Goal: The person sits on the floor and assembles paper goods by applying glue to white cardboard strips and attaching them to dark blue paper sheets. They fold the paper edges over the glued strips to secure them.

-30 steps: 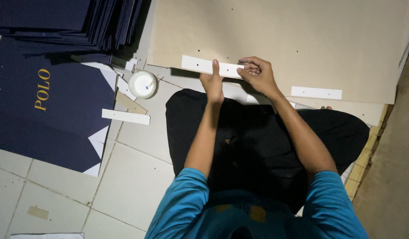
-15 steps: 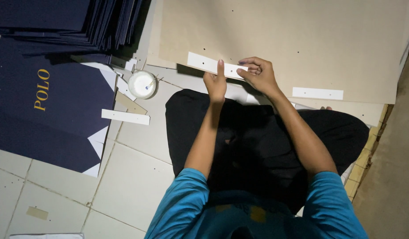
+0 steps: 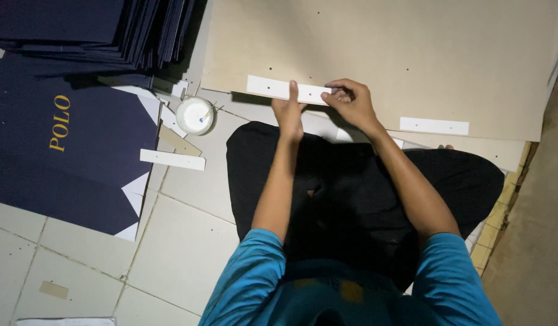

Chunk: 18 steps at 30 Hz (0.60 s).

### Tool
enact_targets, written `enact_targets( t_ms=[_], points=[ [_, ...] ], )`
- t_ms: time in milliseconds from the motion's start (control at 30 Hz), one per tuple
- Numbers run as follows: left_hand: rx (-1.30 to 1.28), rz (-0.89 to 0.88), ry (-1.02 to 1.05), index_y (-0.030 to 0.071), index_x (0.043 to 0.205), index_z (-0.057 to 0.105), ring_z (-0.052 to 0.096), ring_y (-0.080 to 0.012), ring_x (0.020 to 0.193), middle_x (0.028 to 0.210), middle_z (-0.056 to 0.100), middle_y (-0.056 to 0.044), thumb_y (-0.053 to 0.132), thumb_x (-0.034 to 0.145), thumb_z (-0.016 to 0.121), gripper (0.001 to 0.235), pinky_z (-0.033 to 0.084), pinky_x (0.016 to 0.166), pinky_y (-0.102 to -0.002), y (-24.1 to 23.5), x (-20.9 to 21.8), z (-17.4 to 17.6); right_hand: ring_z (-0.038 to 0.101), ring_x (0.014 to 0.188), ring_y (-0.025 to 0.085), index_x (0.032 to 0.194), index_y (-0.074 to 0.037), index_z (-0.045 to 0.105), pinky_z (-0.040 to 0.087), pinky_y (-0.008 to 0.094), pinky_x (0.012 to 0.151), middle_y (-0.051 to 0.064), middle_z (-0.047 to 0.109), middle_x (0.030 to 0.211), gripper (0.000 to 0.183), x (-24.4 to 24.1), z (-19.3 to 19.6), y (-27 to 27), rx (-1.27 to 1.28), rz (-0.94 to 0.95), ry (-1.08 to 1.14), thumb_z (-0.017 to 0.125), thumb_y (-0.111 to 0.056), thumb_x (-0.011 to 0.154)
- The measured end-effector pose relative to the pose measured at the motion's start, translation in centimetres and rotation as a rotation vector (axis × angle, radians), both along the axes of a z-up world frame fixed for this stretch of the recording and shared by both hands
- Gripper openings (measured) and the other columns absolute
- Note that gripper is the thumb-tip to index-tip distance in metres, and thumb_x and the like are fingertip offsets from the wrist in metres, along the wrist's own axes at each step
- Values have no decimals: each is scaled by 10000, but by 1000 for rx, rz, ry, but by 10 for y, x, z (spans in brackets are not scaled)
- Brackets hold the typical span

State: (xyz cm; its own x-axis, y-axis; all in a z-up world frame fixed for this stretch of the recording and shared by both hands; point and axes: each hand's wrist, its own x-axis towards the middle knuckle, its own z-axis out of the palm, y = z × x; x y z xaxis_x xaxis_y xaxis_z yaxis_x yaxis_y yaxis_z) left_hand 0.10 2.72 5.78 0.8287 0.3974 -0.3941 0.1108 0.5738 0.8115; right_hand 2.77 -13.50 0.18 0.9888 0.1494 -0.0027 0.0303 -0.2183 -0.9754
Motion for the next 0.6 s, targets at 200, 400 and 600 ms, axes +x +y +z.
enact_targets(
  t_ms=[200, 400, 600],
  points=[
    [-179, 286, 192, 16, 1567, 295, 422, -499, 1400, 1519, 414, -315, 282, 991, 721, 765, 436, 1104, -604, 36, 44, -76, 709, 926, 256, 1237, -51, 721, 567, 326, 750, 185, 726, 1041, 387, -4, 3, -2, -189, 51, -121, 884, -132, 895],
    [329, 565, 316, 89, 1565, 183, 194, -374, 1556, 1589, 227, -249, 140, 973, 677, 773, 162, 1312, -547, 30, 35, -70, 732, 841, 279, 1164, -37, 756, 577, 376, 743, 180, 750, 909, 269, -4, 7, -8, -380, 131, -155, 817, -2, 904],
    [466, -61, -234, 139, 1254, 641, 692, -194, 1073, 1300, 658, -50, 178, 958, 698, 304, 558, 958, -316, 70, -7, -11, 701, 822, 243, 1145, -53, 756, 504, 343, 772, 124, 785, 985, 262, -5, 8, -2, -537, 321, -112, 551, -156, 1018]
  ],
)
